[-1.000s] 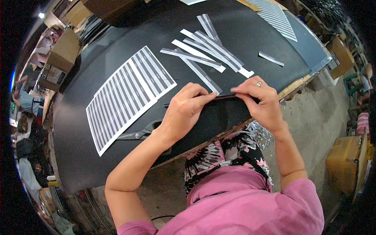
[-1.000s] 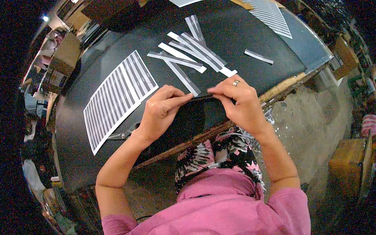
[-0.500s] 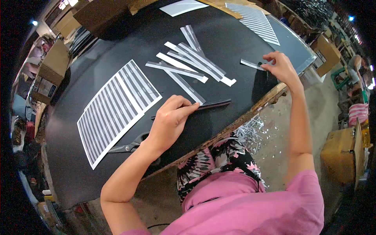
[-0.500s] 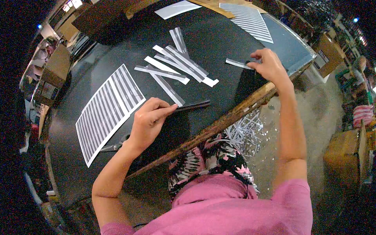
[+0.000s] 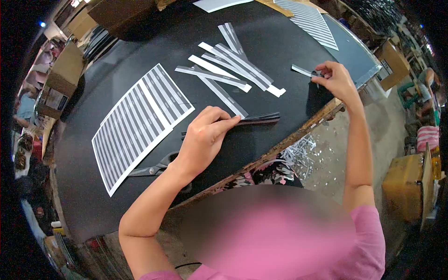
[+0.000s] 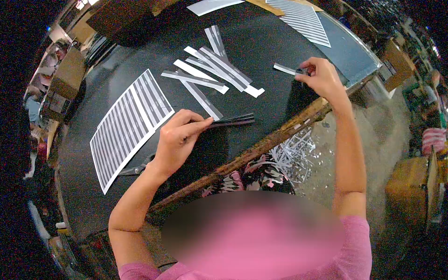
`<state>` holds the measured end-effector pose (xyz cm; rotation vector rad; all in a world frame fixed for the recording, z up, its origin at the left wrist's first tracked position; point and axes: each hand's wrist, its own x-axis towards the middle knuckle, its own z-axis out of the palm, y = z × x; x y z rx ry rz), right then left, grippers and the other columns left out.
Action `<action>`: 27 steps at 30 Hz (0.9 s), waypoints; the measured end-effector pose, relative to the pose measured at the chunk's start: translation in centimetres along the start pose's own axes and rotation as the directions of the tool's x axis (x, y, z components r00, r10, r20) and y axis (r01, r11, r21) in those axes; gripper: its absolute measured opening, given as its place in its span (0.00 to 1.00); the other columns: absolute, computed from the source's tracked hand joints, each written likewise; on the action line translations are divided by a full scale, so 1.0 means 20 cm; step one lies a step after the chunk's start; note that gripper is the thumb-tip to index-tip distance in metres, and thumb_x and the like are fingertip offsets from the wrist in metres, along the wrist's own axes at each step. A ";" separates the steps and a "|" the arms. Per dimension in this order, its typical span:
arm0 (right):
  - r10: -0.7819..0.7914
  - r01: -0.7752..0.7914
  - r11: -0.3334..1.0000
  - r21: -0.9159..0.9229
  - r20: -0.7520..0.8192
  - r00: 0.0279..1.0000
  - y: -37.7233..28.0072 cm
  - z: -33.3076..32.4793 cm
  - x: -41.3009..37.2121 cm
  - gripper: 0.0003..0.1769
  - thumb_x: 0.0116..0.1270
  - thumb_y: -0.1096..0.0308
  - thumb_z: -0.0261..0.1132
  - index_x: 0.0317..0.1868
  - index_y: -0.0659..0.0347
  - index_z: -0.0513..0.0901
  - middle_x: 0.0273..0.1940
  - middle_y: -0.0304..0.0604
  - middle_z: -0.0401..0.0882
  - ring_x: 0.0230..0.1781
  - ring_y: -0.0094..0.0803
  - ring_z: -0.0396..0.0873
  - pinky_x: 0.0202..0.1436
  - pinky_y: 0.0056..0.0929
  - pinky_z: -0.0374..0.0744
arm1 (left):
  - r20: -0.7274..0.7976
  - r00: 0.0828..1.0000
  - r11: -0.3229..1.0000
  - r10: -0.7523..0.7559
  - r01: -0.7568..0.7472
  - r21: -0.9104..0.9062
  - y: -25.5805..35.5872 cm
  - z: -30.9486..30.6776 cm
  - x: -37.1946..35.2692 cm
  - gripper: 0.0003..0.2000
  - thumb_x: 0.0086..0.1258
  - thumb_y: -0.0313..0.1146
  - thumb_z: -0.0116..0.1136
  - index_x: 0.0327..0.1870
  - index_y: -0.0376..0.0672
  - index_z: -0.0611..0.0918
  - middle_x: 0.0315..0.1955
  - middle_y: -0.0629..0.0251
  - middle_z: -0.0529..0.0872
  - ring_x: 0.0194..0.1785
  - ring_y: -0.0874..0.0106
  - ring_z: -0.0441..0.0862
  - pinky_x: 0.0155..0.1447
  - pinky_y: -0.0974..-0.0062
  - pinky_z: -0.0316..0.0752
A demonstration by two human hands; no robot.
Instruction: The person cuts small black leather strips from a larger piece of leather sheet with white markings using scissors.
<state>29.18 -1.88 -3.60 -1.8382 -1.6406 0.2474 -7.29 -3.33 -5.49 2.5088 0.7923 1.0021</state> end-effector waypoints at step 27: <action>-0.498 0.513 0.852 0.107 -0.136 0.856 -0.55 0.32 -0.46 0.08 0.46 0.74 0.73 0.28 0.56 0.83 0.39 0.37 0.80 0.47 0.37 0.75 0.51 0.35 0.67 | 0.037 0.999 1.000 -0.001 0.001 -0.016 0.01 0.00 0.00 0.20 0.53 0.15 0.58 0.49 0.41 0.85 0.32 0.60 0.79 0.38 0.64 0.77 0.42 0.69 0.74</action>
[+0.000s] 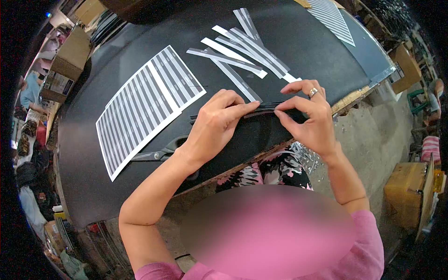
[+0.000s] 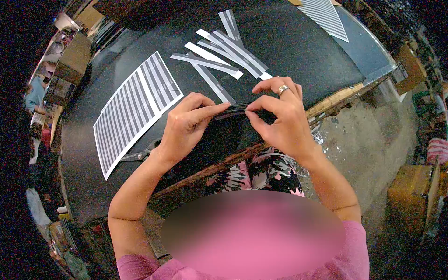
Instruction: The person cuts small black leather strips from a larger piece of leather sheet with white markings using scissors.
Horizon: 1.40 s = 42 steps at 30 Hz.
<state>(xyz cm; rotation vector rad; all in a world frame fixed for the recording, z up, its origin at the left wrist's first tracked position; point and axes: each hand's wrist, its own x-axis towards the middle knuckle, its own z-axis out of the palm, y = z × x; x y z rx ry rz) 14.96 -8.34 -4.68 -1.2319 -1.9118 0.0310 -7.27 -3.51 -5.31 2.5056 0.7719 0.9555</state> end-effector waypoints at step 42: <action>0.000 0.003 0.994 0.107 -0.028 1.000 0.07 0.05 -0.01 0.08 0.46 0.77 0.71 0.27 0.58 0.81 0.30 0.39 0.82 0.35 0.37 0.81 0.52 0.34 0.73 | 0.021 1.000 1.000 -0.016 0.015 0.027 0.01 0.00 0.00 0.26 0.51 0.12 0.58 0.50 0.52 0.87 0.34 0.64 0.80 0.38 0.68 0.79 0.41 0.75 0.76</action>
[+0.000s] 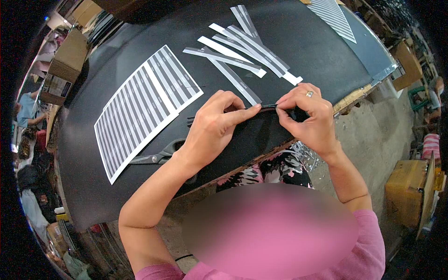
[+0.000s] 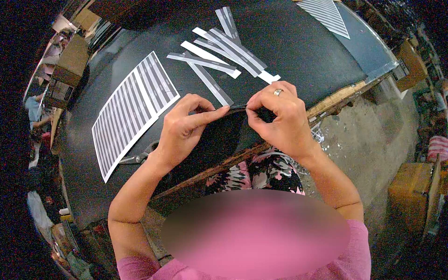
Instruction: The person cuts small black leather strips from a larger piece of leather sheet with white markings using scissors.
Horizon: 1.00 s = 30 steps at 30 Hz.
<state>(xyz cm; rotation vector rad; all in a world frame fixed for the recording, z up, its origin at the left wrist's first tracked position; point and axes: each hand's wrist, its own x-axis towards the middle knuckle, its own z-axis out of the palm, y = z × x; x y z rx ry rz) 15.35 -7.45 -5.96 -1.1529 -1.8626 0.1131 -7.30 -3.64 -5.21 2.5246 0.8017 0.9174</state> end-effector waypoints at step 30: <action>0.240 -0.347 0.857 0.381 0.302 0.923 -0.11 -0.14 0.15 0.21 0.51 0.80 0.67 0.47 0.62 0.72 0.28 0.43 0.83 0.32 0.24 0.83 0.39 0.25 0.78 | 0.208 0.975 0.992 0.077 -0.054 -0.114 0.11 -0.14 0.13 0.22 0.61 0.30 0.66 0.57 0.35 0.78 0.45 0.52 0.84 0.50 0.57 0.82 0.54 0.66 0.76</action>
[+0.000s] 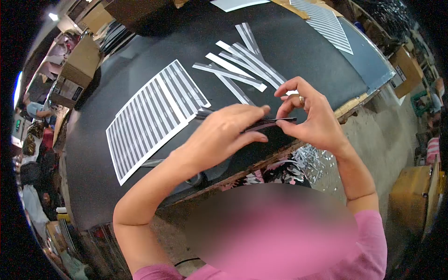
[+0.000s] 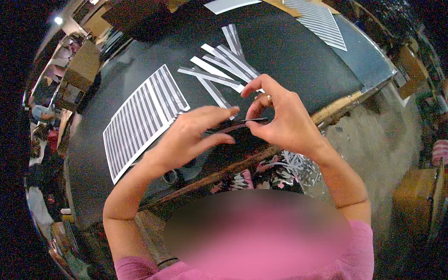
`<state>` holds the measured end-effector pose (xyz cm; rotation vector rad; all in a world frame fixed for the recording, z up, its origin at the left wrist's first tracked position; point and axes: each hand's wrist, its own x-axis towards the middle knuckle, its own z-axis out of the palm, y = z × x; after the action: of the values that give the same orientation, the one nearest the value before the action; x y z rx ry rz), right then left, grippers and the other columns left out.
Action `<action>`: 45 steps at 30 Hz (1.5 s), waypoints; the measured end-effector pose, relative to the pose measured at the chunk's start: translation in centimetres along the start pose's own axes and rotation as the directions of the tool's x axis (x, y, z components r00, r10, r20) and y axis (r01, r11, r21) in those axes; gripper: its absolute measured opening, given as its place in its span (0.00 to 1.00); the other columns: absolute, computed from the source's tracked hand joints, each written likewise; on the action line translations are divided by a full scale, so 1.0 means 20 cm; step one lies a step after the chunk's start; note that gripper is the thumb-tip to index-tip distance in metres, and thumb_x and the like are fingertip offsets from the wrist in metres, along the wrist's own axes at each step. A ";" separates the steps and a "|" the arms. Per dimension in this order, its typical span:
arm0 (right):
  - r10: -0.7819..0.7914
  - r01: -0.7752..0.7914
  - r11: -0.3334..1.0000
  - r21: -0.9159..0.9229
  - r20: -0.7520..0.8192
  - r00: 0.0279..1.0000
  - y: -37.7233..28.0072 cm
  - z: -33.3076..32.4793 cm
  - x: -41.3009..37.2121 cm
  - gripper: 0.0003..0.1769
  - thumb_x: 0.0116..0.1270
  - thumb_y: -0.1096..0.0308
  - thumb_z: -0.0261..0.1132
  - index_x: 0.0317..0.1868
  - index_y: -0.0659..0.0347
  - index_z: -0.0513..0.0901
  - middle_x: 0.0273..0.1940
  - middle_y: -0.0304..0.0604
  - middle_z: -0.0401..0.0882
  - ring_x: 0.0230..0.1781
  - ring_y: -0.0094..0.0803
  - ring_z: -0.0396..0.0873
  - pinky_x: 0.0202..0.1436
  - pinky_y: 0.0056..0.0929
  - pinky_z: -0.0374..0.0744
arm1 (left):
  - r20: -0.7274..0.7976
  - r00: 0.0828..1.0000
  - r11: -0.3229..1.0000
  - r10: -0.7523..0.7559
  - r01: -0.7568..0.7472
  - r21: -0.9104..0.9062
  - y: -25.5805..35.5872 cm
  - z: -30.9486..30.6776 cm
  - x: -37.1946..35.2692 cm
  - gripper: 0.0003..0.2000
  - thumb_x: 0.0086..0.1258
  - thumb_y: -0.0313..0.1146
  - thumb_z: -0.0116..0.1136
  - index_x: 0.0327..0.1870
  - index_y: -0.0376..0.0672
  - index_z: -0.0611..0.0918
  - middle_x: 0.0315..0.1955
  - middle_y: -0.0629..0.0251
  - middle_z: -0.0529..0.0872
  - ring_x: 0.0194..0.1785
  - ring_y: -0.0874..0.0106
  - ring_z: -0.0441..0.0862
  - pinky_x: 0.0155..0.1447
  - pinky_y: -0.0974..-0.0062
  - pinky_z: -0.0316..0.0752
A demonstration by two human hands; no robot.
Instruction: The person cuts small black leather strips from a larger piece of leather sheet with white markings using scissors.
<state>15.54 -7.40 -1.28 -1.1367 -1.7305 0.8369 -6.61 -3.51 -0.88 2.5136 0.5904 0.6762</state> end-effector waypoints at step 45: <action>0.458 -0.303 0.861 -0.409 0.363 0.811 -0.24 -0.08 -0.61 0.30 0.51 0.72 0.66 0.57 0.71 0.72 0.33 0.50 0.81 0.33 0.39 0.81 0.37 0.35 0.79 | 0.250 0.826 0.371 -0.506 0.470 -0.801 0.05 -0.19 -0.01 0.12 0.62 0.30 0.68 0.41 0.31 0.85 0.31 0.57 0.88 0.32 0.73 0.86 0.39 0.79 0.82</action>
<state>17.79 -20.33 -0.19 -1.6682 -2.1134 1.1576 -8.55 -3.14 2.43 1.2888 0.7459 0.5670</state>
